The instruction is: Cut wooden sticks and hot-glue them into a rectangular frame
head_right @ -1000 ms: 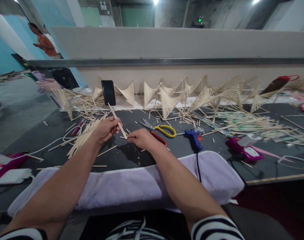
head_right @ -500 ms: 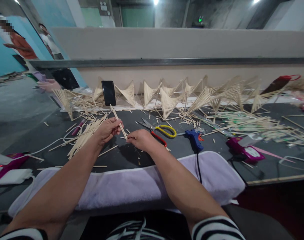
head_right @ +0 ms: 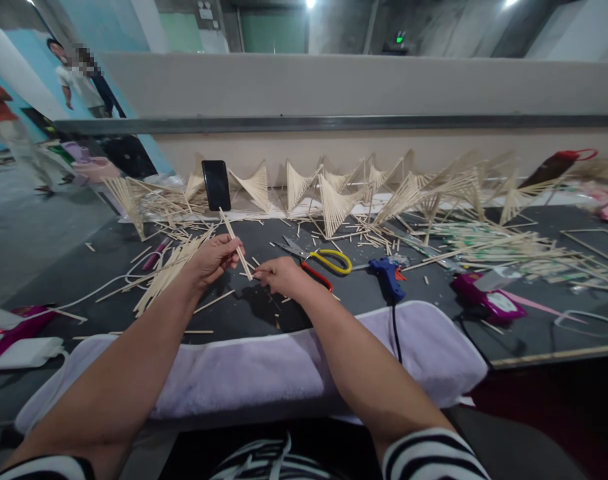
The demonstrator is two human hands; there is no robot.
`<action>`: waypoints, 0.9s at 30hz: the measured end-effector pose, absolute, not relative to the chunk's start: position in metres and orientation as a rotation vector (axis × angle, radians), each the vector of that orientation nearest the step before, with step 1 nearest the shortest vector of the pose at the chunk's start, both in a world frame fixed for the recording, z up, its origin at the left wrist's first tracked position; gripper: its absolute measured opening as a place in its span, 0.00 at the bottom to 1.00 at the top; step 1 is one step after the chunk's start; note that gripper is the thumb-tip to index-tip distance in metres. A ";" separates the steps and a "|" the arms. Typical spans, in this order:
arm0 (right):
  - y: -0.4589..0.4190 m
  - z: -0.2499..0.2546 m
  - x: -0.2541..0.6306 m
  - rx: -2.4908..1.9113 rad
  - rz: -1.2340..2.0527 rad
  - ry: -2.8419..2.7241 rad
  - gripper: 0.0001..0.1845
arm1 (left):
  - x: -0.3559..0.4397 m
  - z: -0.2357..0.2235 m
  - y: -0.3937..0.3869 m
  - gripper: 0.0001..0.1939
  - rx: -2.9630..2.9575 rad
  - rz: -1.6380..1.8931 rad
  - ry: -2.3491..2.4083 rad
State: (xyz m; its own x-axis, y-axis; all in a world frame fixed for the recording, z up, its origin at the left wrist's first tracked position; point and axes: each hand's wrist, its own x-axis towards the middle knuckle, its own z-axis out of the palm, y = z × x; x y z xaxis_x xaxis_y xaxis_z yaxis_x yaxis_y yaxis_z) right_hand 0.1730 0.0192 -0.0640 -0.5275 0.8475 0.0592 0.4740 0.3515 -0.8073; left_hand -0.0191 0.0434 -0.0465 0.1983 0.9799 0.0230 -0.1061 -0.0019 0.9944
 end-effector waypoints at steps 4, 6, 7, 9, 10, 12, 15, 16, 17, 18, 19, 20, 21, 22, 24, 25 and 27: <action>0.021 -0.067 0.170 -1.150 1.178 -2.035 0.16 | -0.018 -0.045 0.042 0.13 1.236 1.107 0.988; 0.020 -0.067 0.168 -1.116 1.307 -1.967 0.16 | -0.017 -0.045 0.042 0.12 1.236 1.106 0.989; 0.020 -0.067 0.168 -1.096 1.372 -1.933 0.16 | -0.017 -0.045 0.042 0.12 1.236 1.106 0.989; 0.019 -0.066 0.166 -1.060 1.479 -1.870 0.16 | -0.016 -0.046 0.042 0.12 1.234 1.108 0.989; 0.019 -0.066 0.166 -1.047 1.522 -1.840 0.16 | -0.016 -0.046 0.042 0.12 1.235 1.107 0.990; 0.018 -0.066 0.165 -1.028 1.595 -1.783 0.16 | -0.015 -0.046 0.042 0.12 1.235 1.105 0.987; 0.015 -0.066 0.163 -1.022 1.675 -1.725 0.14 | -0.013 -0.045 0.040 0.13 1.243 1.099 0.982; 0.014 -0.065 0.162 -1.028 1.692 -1.714 0.13 | -0.013 -0.045 0.039 0.13 1.248 1.097 0.985; 0.013 -0.064 0.161 -1.036 1.706 -1.702 0.12 | -0.012 -0.045 0.039 0.12 1.255 1.091 0.992; 0.011 -0.063 0.160 -1.049 1.720 -1.689 0.11 | -0.011 -0.045 0.038 0.12 1.264 1.081 0.998; 0.010 -0.062 0.158 -1.062 1.739 -1.673 0.10 | -0.011 -0.045 0.037 0.13 1.273 1.069 1.002; 0.009 -0.061 0.157 -1.076 1.757 -1.651 0.09 | -0.010 -0.045 0.037 0.13 1.282 1.056 1.003; 0.008 -0.061 0.156 -1.091 1.775 -1.628 0.08 | -0.009 -0.046 0.037 0.13 1.286 1.046 1.006; 0.008 -0.060 0.155 -1.102 1.791 -1.606 0.08 | -0.008 -0.047 0.037 0.13 1.284 1.043 1.012; 0.007 -0.061 0.152 -1.111 1.813 -1.579 0.08 | -0.006 -0.048 0.037 0.13 1.259 1.100 1.038; 0.007 -0.062 0.151 -1.110 1.819 -1.577 0.08 | -0.004 -0.048 0.037 0.13 1.234 1.160 1.055; 0.007 -0.065 0.148 -1.109 1.829 -1.592 0.07 | -0.001 -0.047 0.037 0.12 1.157 1.309 1.057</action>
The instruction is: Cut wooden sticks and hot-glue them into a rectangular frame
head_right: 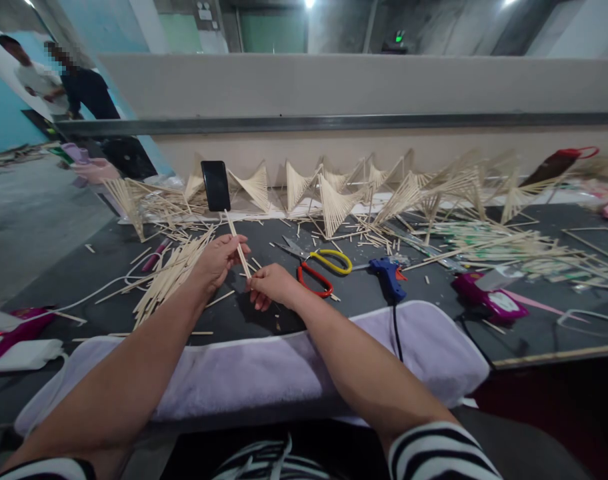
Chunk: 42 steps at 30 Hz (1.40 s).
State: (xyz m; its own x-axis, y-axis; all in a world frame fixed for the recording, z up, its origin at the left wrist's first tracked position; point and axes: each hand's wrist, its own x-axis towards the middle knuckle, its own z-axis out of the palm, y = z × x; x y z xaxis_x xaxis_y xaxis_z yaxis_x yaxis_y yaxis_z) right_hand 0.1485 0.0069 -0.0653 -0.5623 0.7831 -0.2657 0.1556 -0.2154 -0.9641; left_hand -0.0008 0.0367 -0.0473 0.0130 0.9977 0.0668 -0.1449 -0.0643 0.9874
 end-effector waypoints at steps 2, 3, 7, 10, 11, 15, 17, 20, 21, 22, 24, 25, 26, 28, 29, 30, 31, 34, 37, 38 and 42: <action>0.007 -0.069 0.146 -1.116 1.828 -1.623 0.07 | 0.002 -0.046 0.036 0.11 1.055 1.426 1.005; 0.007 -0.070 0.145 -1.122 1.824 -1.643 0.07 | 0.003 -0.045 0.036 0.11 1.004 1.457 0.964; 0.006 -0.072 0.142 -1.162 1.796 -1.717 0.07 | 0.006 -0.043 0.035 0.09 0.892 1.494 0.770; 0.005 -0.072 0.141 -1.156 1.779 -1.756 0.08 | 0.006 -0.042 0.035 0.07 0.859 1.480 0.653; 0.005 -0.071 0.141 -1.153 1.774 -1.767 0.08 | 0.005 -0.042 0.035 0.06 0.844 1.470 0.632; 0.003 -0.071 0.140 -1.154 1.775 -1.784 0.08 | 0.005 -0.041 0.034 0.07 0.796 1.440 0.601; 0.003 -0.072 0.140 -1.146 1.789 -1.782 0.08 | 0.005 -0.041 0.034 0.07 0.794 1.430 0.601; 0.003 -0.074 0.139 -1.139 1.810 -1.773 0.09 | 0.007 -0.041 0.034 0.07 0.796 1.433 0.610; 0.002 -0.074 0.138 -1.142 1.814 -1.770 0.09 | 0.007 -0.041 0.034 0.07 0.795 1.439 0.609; 0.002 -0.075 0.137 -1.147 1.817 -1.766 0.08 | 0.008 -0.041 0.034 0.07 0.791 1.445 0.607; 0.000 -0.075 0.135 -1.153 1.822 -1.769 0.08 | 0.009 -0.040 0.034 0.07 0.773 1.455 0.602; -0.001 -0.073 0.135 -1.153 1.815 -1.787 0.08 | 0.008 -0.039 0.034 0.07 0.758 1.462 0.601; -0.001 -0.071 0.136 -1.155 1.792 -1.827 0.09 | 0.007 -0.038 0.034 0.07 0.743 1.469 0.602; 0.003 -0.065 0.144 -1.199 1.623 -1.962 0.11 | 0.004 -0.036 0.035 0.07 0.721 1.483 0.601; 0.006 -0.061 0.152 -1.250 1.462 -2.042 0.12 | 0.001 -0.035 0.036 0.07 0.719 1.491 0.599; 0.011 -0.057 0.162 -1.327 1.237 -2.103 0.13 | -0.002 -0.034 0.037 0.07 0.724 1.498 0.595; 0.017 -0.053 0.173 -1.403 0.962 -2.144 0.11 | -0.005 -0.033 0.038 0.07 0.734 1.502 0.589; 0.035 -0.047 0.212 -1.796 0.325 -2.052 0.11 | -0.012 -0.030 0.040 0.06 0.772 1.493 0.586; 0.047 -0.050 0.239 -2.104 0.223 -1.973 0.16 | -0.015 -0.026 0.039 0.06 0.802 1.454 0.618; 0.049 -0.052 0.244 -2.153 0.227 -1.978 0.18 | -0.015 -0.025 0.038 0.06 0.815 1.436 0.629; 0.054 -0.059 0.249 -2.214 0.301 -2.049 0.18 | -0.014 -0.021 0.035 0.06 0.876 1.350 0.641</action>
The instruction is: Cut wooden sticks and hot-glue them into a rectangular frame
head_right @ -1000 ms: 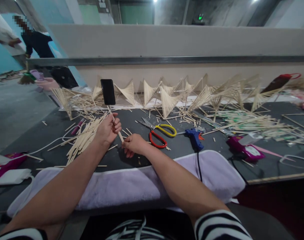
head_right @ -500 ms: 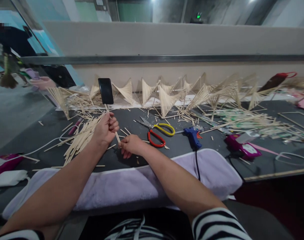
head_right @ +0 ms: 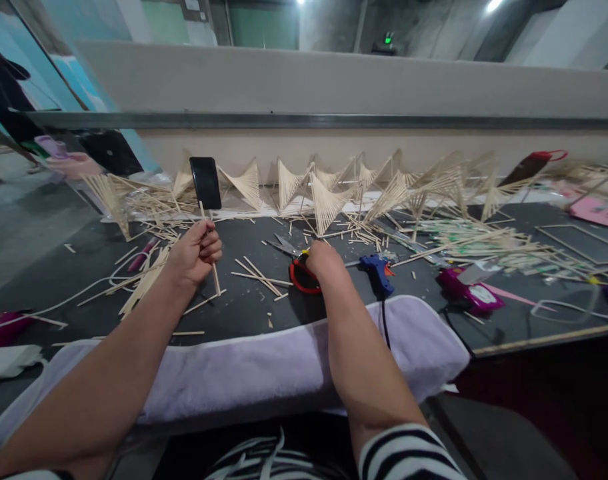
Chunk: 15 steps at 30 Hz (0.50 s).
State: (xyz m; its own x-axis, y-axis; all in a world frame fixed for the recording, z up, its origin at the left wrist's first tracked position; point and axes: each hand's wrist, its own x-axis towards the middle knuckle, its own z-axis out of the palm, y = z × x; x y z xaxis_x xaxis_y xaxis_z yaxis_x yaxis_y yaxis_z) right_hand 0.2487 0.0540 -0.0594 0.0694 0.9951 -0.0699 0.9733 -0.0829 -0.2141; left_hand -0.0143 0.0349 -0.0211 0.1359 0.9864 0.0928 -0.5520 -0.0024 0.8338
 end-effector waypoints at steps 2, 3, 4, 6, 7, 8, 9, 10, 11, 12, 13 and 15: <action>0.056 -0.061 0.248 -2.240 0.317 -2.064 0.17 | -0.014 -0.020 0.034 0.06 0.907 1.318 0.645; 0.057 -0.062 0.248 -2.259 0.320 -2.062 0.16 | -0.014 -0.020 0.033 0.06 0.921 1.305 0.649; 0.058 -0.062 0.248 -2.274 0.323 -2.056 0.16 | -0.013 -0.019 0.032 0.06 0.934 1.294 0.655; 0.058 -0.062 0.249 -2.281 0.334 -2.042 0.15 | -0.012 -0.019 0.031 0.07 0.951 1.280 0.668; 0.058 -0.061 0.249 -2.272 0.332 -2.032 0.15 | -0.012 -0.019 0.031 0.07 0.957 1.274 0.676; 0.058 -0.060 0.250 -2.259 0.322 -2.020 0.15 | -0.011 -0.018 0.030 0.07 0.962 1.269 0.682; 0.058 -0.059 0.251 -2.240 0.310 -2.008 0.15 | -0.011 -0.018 0.030 0.08 0.968 1.267 0.687; 0.058 -0.058 0.252 -2.213 0.304 -1.998 0.15 | -0.011 -0.018 0.029 0.08 0.976 1.265 0.688; 0.058 -0.057 0.253 -2.175 0.303 -1.987 0.14 | -0.011 -0.018 0.029 0.08 0.986 1.264 0.687; 0.059 -0.056 0.254 -2.123 0.306 -1.968 0.13 | -0.011 -0.018 0.029 0.08 0.996 1.263 0.687; 0.060 -0.055 0.254 -2.059 0.321 -1.936 0.12 | -0.011 -0.018 0.029 0.08 1.004 1.265 0.690; 0.061 -0.053 0.253 -1.870 0.418 -1.828 0.10 | -0.011 -0.018 0.028 0.08 1.010 1.269 0.713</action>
